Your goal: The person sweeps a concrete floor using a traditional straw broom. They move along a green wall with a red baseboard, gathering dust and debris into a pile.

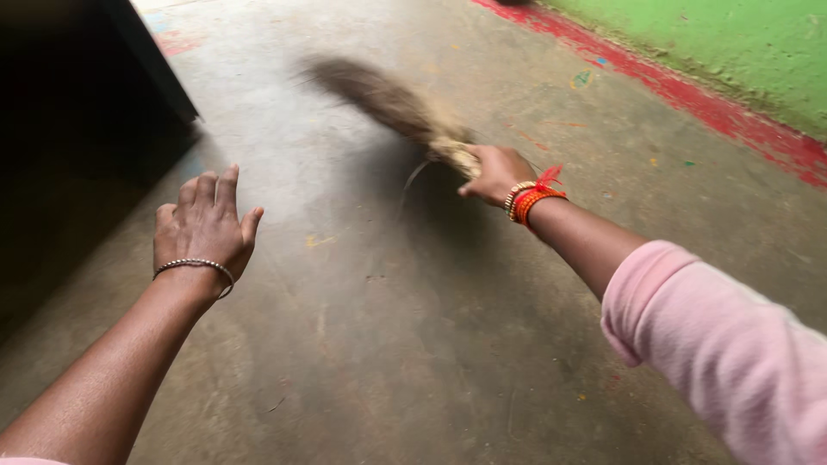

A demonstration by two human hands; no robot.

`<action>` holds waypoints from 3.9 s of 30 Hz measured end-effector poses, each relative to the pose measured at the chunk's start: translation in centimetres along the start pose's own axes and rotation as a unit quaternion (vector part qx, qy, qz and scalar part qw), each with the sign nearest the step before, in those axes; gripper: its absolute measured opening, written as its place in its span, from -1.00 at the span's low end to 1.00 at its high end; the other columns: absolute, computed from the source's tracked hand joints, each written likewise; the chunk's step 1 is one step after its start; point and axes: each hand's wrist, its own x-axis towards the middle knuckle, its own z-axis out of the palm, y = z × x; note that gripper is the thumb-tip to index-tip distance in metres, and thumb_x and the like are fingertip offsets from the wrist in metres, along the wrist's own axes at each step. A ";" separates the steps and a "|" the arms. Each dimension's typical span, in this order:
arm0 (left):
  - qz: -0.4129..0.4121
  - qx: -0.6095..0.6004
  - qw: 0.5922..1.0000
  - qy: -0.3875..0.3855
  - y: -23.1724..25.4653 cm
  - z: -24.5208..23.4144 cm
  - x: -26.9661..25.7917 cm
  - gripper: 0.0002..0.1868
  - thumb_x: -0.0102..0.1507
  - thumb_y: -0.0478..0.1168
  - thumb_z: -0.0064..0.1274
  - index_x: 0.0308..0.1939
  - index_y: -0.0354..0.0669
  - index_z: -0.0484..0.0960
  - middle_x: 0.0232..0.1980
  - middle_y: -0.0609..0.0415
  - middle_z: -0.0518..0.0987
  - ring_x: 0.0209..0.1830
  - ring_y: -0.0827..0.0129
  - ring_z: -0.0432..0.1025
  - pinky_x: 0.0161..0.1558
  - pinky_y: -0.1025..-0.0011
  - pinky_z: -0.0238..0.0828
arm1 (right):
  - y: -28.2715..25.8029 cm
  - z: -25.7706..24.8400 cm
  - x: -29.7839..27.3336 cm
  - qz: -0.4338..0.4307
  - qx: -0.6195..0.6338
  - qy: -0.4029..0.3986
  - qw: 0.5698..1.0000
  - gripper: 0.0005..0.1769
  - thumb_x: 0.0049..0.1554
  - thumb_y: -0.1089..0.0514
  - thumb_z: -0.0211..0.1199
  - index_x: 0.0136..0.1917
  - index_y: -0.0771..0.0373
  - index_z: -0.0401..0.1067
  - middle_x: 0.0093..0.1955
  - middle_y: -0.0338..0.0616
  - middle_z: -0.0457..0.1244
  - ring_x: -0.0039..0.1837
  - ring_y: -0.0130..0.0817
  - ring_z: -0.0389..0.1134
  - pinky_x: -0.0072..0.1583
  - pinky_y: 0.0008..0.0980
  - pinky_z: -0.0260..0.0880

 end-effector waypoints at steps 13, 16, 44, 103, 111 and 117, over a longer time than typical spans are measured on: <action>0.061 0.119 0.991 -0.006 -6.4 -0.9 -3.0 -0.25 0.38 0.26 -0.40 0.59 0.12 -0.02 0.51 0.13 0.21 0.53 0.38 0.02 0.33 0.07 0.13 | -20.9 11.5 -13.9 -0.313 -0.017 -0.168 0.935 -0.26 0.13 0.29 0.26 0.52 -0.16 0.26 -0.04 0.05 0.40 -0.02 0.03 0.47 -0.02 -0.04 0.48; 0.035 0.100 0.994 0.034 -7.8 -2.3 -2.6 -0.26 0.39 0.26 -0.41 0.60 0.10 -0.02 0.51 0.13 0.21 0.55 0.38 0.01 0.35 0.07 0.14 | -23.3 7.2 -11.8 -0.307 -0.016 -0.177 0.935 -0.19 0.02 0.14 0.41 0.50 -0.19 0.27 -0.05 0.01 0.42 0.00 -0.02 0.47 0.02 -0.07 0.46; -0.063 -0.011 0.998 0.008 -11.3 -1.6 -3.6 -0.21 0.31 0.21 -0.10 0.55 0.06 0.10 0.48 0.12 0.22 0.55 0.33 0.00 0.36 -0.01 0.06 | -21.4 2.0 -10.8 -0.101 -0.151 -0.115 0.977 -0.15 0.09 0.23 0.21 0.58 -0.33 0.12 -0.02 -0.08 0.42 0.01 -0.10 0.50 0.00 -0.06 0.51; -0.297 -0.013 0.944 -0.141 -27.5 -6.2 -3.3 -0.31 0.33 0.26 -0.11 0.48 0.13 0.29 0.52 0.08 0.25 0.56 0.18 0.06 0.44 -0.03 0.07 | -46.0 -0.7 -1.0 -0.444 0.103 -0.086 0.886 -0.39 -0.04 0.28 0.20 0.26 -0.19 0.54 -0.04 -0.01 0.44 0.01 -0.03 0.47 0.10 -0.12 0.48; -0.278 0.122 0.936 -0.180 -33.8 -2.5 -4.5 -0.34 0.33 0.24 -0.05 0.43 0.09 0.33 0.52 0.05 0.21 0.53 0.18 0.06 0.38 -0.03 0.10 | -47.4 7.0 4.0 -0.347 -0.016 -0.025 0.937 -0.69 0.06 0.27 0.19 0.10 0.11 0.46 -0.20 0.05 0.41 -0.11 -0.01 0.48 -0.05 -0.05 0.51; -0.254 0.158 0.926 -0.232 -37.8 0.1 -6.1 -0.35 0.33 0.23 -0.05 0.43 0.10 0.33 0.54 0.05 0.18 0.55 0.18 0.02 0.37 -0.02 0.09 | -46.8 16.6 -3.5 -0.275 0.007 -0.073 0.959 -0.42 0.05 0.35 0.13 0.31 -0.03 0.46 -0.13 0.12 0.42 -0.09 0.04 0.46 -0.05 -0.01 0.48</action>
